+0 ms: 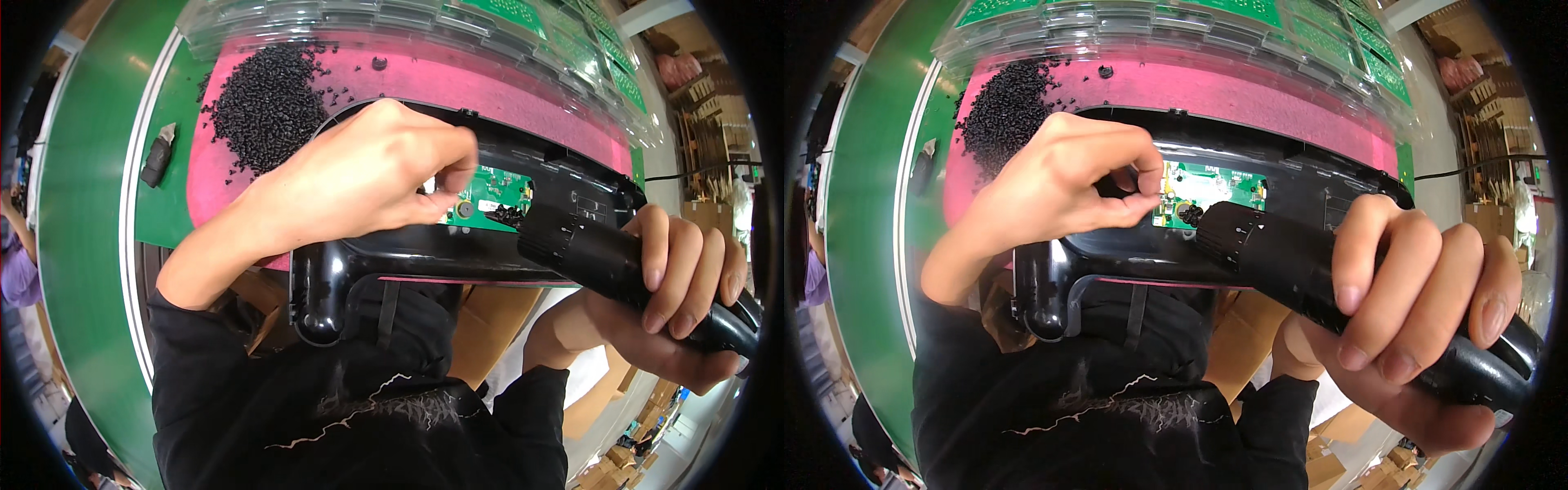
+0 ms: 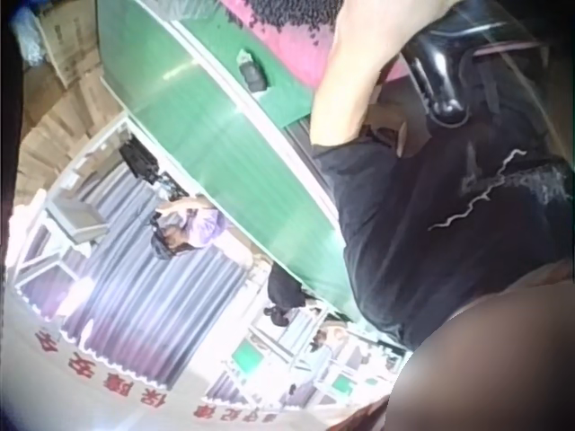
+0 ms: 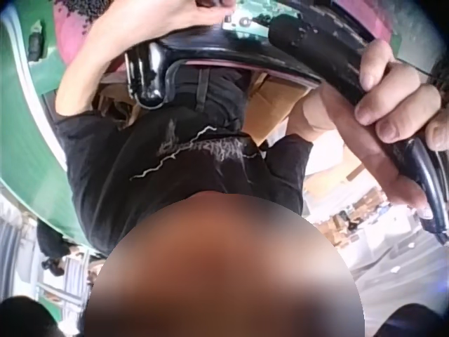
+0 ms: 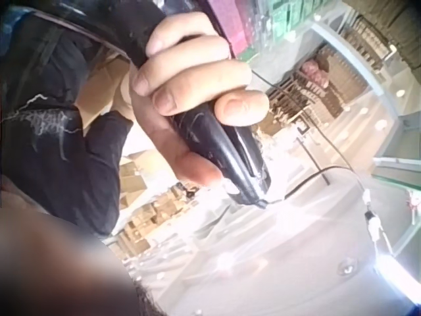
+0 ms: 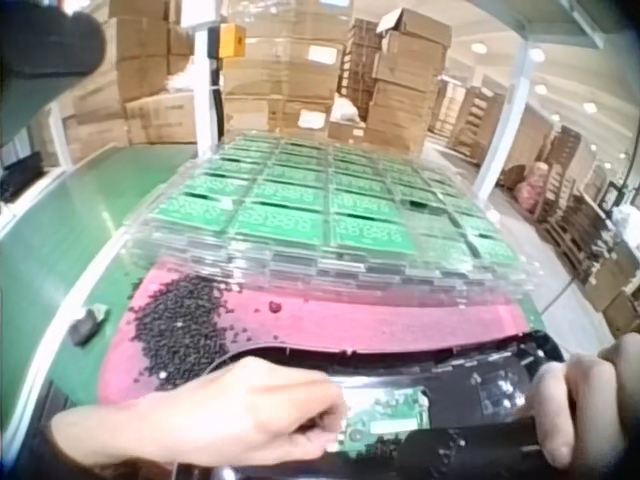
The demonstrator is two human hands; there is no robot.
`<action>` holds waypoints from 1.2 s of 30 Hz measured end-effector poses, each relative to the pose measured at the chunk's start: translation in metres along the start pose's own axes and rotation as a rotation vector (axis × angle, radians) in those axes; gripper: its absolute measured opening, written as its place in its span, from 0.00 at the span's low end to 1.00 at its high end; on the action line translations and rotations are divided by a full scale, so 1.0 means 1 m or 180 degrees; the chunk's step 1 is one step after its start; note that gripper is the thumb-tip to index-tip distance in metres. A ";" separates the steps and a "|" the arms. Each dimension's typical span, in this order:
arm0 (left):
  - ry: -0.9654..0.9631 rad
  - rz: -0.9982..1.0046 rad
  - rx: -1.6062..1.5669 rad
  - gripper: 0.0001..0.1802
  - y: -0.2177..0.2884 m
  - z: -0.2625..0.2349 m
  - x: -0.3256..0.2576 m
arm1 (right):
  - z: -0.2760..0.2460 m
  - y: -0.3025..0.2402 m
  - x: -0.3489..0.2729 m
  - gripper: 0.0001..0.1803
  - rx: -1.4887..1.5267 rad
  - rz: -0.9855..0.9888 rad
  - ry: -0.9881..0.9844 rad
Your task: Assembling circuit boards into plastic housings for food sealer devices.
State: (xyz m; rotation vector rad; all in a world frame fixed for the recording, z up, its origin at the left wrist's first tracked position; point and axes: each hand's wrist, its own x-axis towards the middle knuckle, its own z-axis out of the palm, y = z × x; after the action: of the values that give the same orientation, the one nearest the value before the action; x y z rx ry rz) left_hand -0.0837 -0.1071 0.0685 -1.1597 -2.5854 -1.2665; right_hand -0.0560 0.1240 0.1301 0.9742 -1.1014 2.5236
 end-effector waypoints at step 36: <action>0.1429 0.1240 -0.0401 0.24 -0.034 -0.007 -0.003 | -0.042 -0.008 -0.001 0.28 -0.1003 0.0708 0.0225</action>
State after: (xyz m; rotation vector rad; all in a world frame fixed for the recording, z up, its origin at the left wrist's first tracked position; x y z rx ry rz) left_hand -0.1057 -0.1269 0.0494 -1.1588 -1.8812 -1.4102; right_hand -0.0725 0.1597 0.1132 0.7077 -1.6016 2.4175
